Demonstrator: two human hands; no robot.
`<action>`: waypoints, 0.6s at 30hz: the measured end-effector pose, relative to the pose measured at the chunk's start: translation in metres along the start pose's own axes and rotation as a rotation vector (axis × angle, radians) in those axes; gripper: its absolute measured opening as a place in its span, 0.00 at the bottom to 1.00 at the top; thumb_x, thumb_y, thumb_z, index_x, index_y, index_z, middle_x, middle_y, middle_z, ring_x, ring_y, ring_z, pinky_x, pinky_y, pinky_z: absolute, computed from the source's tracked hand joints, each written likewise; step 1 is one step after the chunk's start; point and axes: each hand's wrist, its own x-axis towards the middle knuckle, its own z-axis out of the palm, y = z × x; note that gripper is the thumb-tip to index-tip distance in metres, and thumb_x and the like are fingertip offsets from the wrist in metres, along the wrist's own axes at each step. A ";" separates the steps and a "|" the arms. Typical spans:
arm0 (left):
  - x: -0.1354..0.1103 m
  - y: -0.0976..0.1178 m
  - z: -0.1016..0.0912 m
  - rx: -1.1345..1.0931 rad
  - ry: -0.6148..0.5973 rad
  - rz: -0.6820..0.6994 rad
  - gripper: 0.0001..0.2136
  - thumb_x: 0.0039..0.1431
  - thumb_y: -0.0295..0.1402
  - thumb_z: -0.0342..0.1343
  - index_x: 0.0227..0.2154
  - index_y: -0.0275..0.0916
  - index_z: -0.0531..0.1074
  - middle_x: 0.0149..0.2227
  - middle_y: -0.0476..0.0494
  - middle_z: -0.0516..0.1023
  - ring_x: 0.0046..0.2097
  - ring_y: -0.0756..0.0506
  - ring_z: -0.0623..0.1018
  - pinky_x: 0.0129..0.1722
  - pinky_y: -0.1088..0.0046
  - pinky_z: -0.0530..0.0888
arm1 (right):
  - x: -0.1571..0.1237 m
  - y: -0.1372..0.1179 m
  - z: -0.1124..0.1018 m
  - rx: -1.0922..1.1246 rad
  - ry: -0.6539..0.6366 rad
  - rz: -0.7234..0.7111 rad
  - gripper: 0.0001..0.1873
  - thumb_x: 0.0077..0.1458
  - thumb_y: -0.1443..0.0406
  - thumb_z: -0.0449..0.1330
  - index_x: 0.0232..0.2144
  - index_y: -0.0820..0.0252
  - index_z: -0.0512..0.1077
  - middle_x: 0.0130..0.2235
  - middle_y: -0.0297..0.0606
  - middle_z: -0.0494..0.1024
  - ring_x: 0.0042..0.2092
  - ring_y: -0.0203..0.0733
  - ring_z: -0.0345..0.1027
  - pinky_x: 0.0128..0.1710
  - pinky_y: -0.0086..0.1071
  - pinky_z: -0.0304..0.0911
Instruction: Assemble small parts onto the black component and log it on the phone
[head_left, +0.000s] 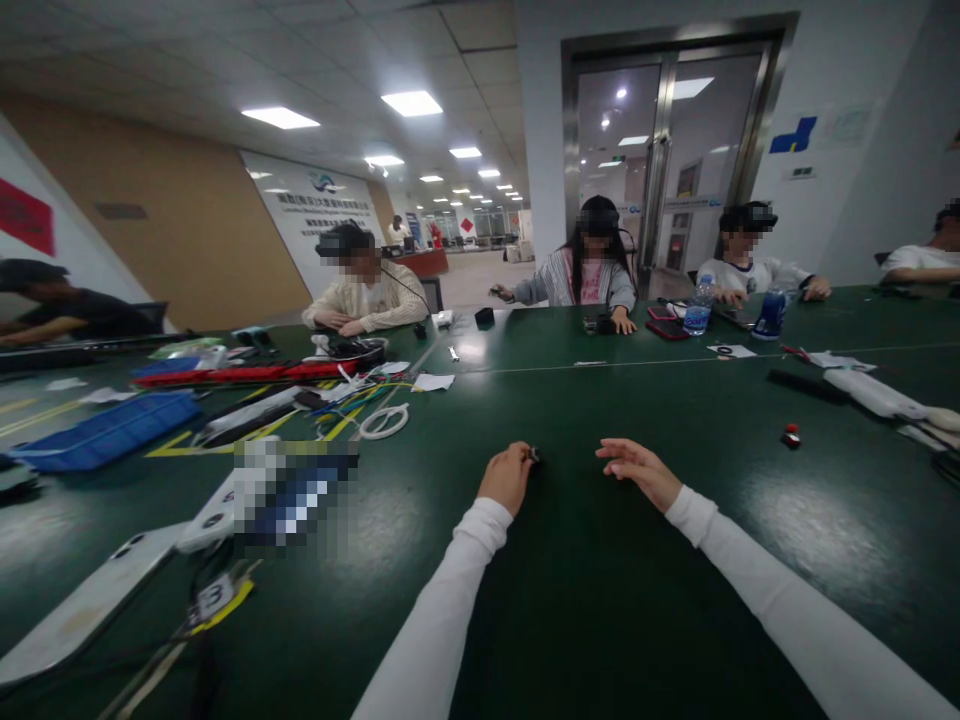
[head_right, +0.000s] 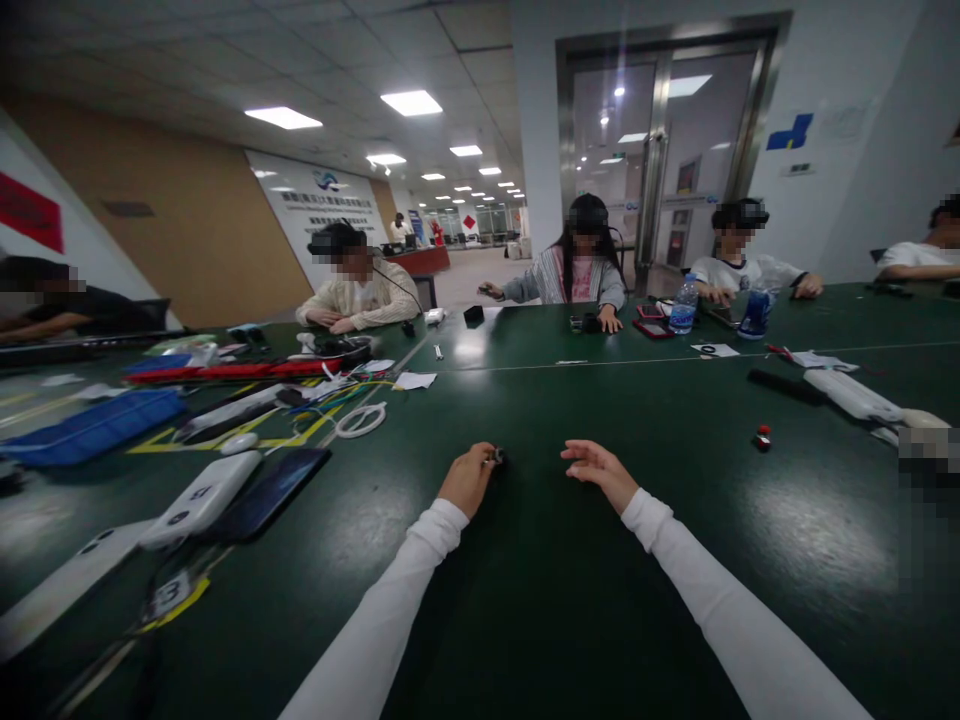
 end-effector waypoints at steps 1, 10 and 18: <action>0.002 -0.017 -0.008 0.079 0.032 -0.081 0.10 0.54 0.29 0.43 0.39 0.37 0.61 0.37 0.42 0.72 0.42 0.46 0.70 0.45 0.67 0.62 | -0.001 0.000 0.000 0.000 0.002 0.001 0.22 0.42 0.64 0.59 0.44 0.54 0.64 0.44 0.40 0.69 0.39 0.43 0.66 0.35 0.36 0.58; -0.033 -0.150 -0.094 0.351 0.322 -0.858 0.13 0.54 0.34 0.41 0.41 0.35 0.60 0.40 0.35 0.69 0.43 0.39 0.68 0.38 0.63 0.63 | -0.004 -0.003 0.002 -0.007 -0.049 0.013 0.24 0.42 0.63 0.60 0.45 0.54 0.63 0.45 0.41 0.68 0.40 0.43 0.65 0.42 0.41 0.58; -0.050 -0.172 -0.103 0.495 0.580 -0.839 0.13 0.54 0.35 0.41 0.39 0.33 0.63 0.41 0.35 0.67 0.46 0.40 0.63 0.43 0.64 0.60 | -0.004 0.001 0.001 -0.014 -0.059 0.006 0.24 0.42 0.63 0.60 0.45 0.54 0.63 0.44 0.40 0.68 0.41 0.43 0.64 0.45 0.43 0.58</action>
